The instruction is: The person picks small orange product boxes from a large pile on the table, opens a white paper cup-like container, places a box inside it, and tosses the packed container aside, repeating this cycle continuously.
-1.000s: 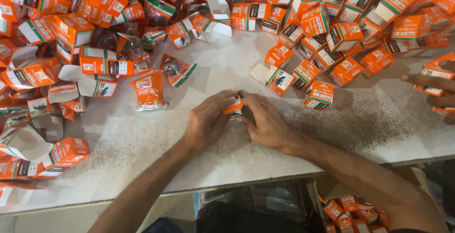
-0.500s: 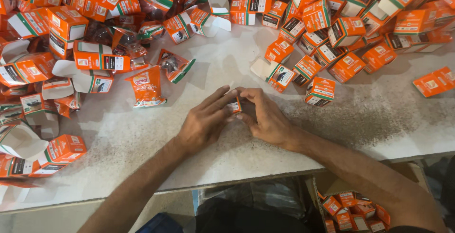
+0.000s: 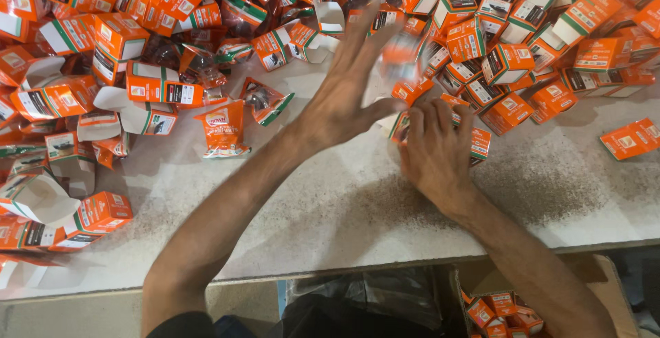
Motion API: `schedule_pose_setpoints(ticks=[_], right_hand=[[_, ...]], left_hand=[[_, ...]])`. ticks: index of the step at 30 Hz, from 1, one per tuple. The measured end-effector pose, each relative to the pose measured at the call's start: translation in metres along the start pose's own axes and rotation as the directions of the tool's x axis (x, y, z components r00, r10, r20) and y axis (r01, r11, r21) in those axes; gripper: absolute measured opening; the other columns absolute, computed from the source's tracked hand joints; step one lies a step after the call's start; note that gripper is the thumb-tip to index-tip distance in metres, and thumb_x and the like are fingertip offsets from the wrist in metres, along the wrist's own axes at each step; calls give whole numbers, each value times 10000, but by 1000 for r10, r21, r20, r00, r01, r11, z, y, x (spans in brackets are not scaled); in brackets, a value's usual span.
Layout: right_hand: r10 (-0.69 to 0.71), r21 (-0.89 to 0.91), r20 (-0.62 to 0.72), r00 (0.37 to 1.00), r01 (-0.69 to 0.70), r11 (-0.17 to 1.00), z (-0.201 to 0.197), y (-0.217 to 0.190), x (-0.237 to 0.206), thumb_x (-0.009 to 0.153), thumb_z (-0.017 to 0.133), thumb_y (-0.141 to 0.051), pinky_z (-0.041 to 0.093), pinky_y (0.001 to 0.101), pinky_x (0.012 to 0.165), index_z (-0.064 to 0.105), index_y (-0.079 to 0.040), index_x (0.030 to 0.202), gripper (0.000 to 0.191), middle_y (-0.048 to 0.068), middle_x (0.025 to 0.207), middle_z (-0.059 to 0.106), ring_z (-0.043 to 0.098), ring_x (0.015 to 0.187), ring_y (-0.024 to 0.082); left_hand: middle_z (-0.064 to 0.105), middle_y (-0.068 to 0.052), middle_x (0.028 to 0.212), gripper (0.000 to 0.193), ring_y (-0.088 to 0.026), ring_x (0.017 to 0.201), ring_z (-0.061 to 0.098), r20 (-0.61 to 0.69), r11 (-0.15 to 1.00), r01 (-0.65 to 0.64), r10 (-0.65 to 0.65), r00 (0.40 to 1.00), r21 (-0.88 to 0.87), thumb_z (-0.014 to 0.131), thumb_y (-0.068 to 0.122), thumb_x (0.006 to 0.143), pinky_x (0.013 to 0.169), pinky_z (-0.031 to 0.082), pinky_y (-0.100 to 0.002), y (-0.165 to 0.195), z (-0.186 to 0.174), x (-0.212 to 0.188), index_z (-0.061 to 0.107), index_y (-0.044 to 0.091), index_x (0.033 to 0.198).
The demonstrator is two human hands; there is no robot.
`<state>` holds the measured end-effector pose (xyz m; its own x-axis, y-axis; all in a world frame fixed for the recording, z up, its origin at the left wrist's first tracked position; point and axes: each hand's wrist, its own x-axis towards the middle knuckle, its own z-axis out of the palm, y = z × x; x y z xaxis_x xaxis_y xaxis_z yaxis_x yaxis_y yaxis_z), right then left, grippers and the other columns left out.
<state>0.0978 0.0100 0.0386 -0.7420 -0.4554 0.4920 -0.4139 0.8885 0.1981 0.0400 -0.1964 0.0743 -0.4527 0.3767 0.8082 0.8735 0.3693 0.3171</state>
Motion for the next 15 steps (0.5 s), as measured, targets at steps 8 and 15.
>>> schedule_pose_setpoints(ticks=[8, 15], right_hand=[[84, 820, 398, 914, -395, 413, 17, -10, -10, 852, 703, -352, 528, 424, 898, 380, 13, 1378, 717, 177, 1125, 636, 679, 1017, 300], [-107, 933, 152, 983, -107, 344, 31, -34, -13, 1064, 596, -240, 449, 419, 1076, 162, 68, 1607, 761, 242, 1373, 465, 543, 1249, 324]], left_hand=[[429, -232, 1511, 797, -427, 1377, 441, 496, 672, -58, -483, 722, 738, 771, 170, 651, 1099, 348, -612, -47, -79, -77, 542, 167, 1414], [667, -76, 1150, 229, -306, 1019, 689, 494, 749, 37, -472, 730, 662, 647, 107, 1013, 877, 576, -477, -75, -85, -103, 649, 170, 1233]])
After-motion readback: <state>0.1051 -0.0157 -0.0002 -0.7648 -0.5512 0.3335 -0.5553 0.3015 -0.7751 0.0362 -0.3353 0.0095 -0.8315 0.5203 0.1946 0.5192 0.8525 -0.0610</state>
